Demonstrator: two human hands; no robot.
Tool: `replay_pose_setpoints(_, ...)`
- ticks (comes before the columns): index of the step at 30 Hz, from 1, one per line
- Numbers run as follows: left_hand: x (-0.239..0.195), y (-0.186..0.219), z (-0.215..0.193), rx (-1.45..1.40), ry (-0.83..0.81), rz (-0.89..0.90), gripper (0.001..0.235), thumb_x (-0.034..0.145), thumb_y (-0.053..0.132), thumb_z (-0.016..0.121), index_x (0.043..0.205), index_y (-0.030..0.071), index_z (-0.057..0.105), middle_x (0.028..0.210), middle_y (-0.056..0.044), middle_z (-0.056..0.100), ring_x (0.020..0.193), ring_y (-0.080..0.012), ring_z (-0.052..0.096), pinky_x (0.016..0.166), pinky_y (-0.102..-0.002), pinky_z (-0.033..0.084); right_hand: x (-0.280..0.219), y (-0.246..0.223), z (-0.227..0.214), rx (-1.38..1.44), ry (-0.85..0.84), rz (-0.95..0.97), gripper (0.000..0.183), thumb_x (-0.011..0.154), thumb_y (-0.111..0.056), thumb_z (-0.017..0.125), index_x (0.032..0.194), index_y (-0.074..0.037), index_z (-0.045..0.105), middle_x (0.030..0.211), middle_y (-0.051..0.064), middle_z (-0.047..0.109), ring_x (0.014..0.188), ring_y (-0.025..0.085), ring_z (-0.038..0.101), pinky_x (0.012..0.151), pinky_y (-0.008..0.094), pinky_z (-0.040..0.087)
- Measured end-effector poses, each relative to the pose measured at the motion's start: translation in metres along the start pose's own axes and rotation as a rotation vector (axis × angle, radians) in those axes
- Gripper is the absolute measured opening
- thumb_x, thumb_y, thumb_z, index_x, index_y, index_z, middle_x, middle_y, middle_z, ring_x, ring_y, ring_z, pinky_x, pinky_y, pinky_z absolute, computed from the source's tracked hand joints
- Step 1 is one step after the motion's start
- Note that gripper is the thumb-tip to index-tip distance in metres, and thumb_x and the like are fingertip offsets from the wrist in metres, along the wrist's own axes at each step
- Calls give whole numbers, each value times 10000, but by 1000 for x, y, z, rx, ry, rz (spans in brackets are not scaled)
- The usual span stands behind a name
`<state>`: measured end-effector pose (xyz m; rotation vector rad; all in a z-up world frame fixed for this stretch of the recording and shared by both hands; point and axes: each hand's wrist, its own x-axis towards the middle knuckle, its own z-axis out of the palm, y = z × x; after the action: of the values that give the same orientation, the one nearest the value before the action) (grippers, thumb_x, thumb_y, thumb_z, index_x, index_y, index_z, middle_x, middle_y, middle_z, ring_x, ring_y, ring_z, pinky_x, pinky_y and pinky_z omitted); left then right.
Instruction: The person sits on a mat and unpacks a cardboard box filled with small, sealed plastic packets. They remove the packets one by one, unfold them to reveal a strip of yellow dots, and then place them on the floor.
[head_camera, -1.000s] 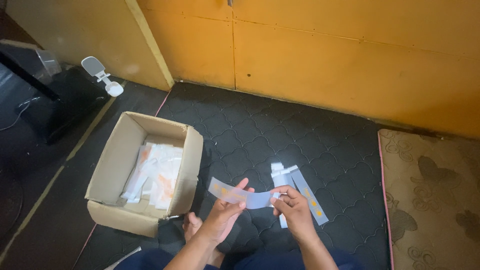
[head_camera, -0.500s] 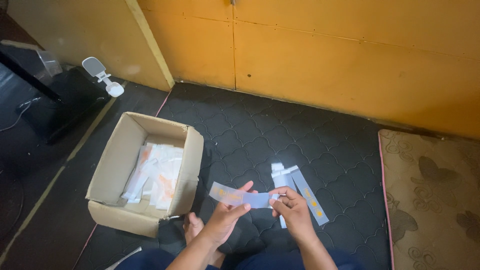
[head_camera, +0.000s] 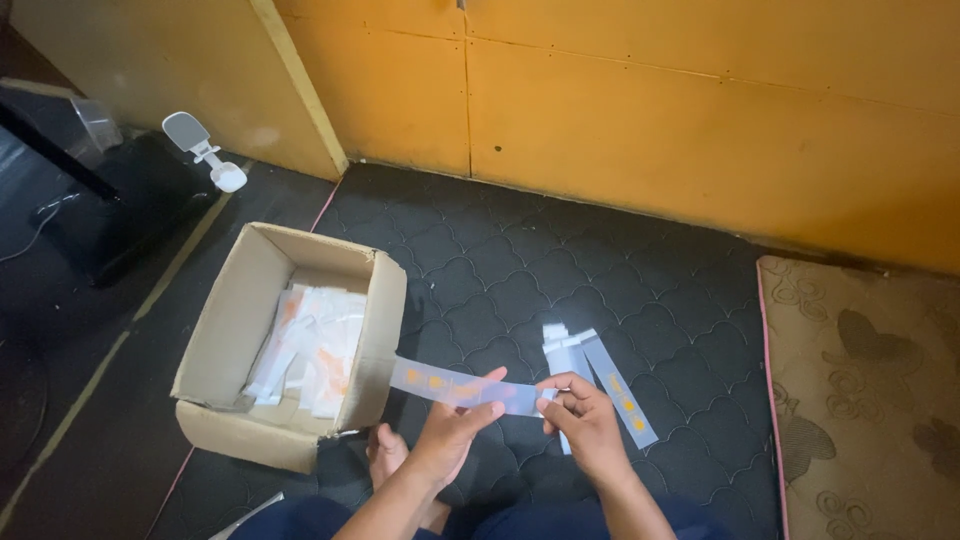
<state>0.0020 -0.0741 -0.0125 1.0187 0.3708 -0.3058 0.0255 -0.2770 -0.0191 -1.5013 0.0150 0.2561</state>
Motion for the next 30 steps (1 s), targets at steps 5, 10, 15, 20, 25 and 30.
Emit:
replay_pose_setpoints(5, 0, 2, 2, 6, 41, -11, 592, 754, 101, 788, 1320, -7, 650, 1519, -167, 622, 1256, -237, 656, 1107, -390, 483, 0, 0, -1, -3, 0, 4, 110, 882, -78, 738, 978, -32, 767, 522, 76, 634, 516, 160, 582, 602, 317, 483)
replay_pose_setpoints(10, -3, 1, -2, 30, 3, 33, 722, 755, 191, 821, 1385, -102, 624, 928, -176, 776, 934, -222, 723, 1033, -367, 502, -2, -1, 0, -22, -1, 11, 105, 876, -97, 747, 961, -46, 780, 531, 58, 642, 515, 156, 596, 645, 328, 490)
replay_pose_setpoints(15, -7, 8, -4, -21, 81, -5, 587, 692, 156, 835, 1225, -45, 692, 1442, -220, 669, 1111, -284, 717, 1086, -421, 517, -3, 3, -1, 26, 19, -27, 95, 860, -68, 753, 949, -37, 767, 487, 37, 590, 512, 152, 575, 660, 323, 494)
replay_pose_setpoints(20, -12, 11, -9, -9, 90, 32, 553, 748, 106, 787, 1266, -38, 657, 1461, -216, 650, 1201, -286, 687, 1053, -399, 541, -3, 8, 0, 27, -10, -19, 124, 860, -97, 752, 977, -57, 766, 500, 57, 617, 514, 158, 584, 689, 345, 496)
replay_pose_setpoints(25, -22, 20, -14, 10, 90, 25, 588, 726, 167, 817, 1269, 1, 664, 1474, -190, 649, 1166, -262, 701, 1087, -393, 517, -5, 11, 4, 19, -2, -37, 135, 852, -145, 756, 970, -81, 767, 471, 47, 607, 523, 159, 595, 860, 398, 496)
replay_pose_setpoints(30, -24, 16, -29, 21, 67, 77, 444, 775, 173, 784, 1158, -44, 724, 1290, -241, 722, 1104, -270, 724, 1069, -391, 529, -3, 25, 4, 112, 35, -92, 142, 817, -111, 778, 939, -42, 755, 476, 32, 587, 460, 136, 552, 677, 323, 476)
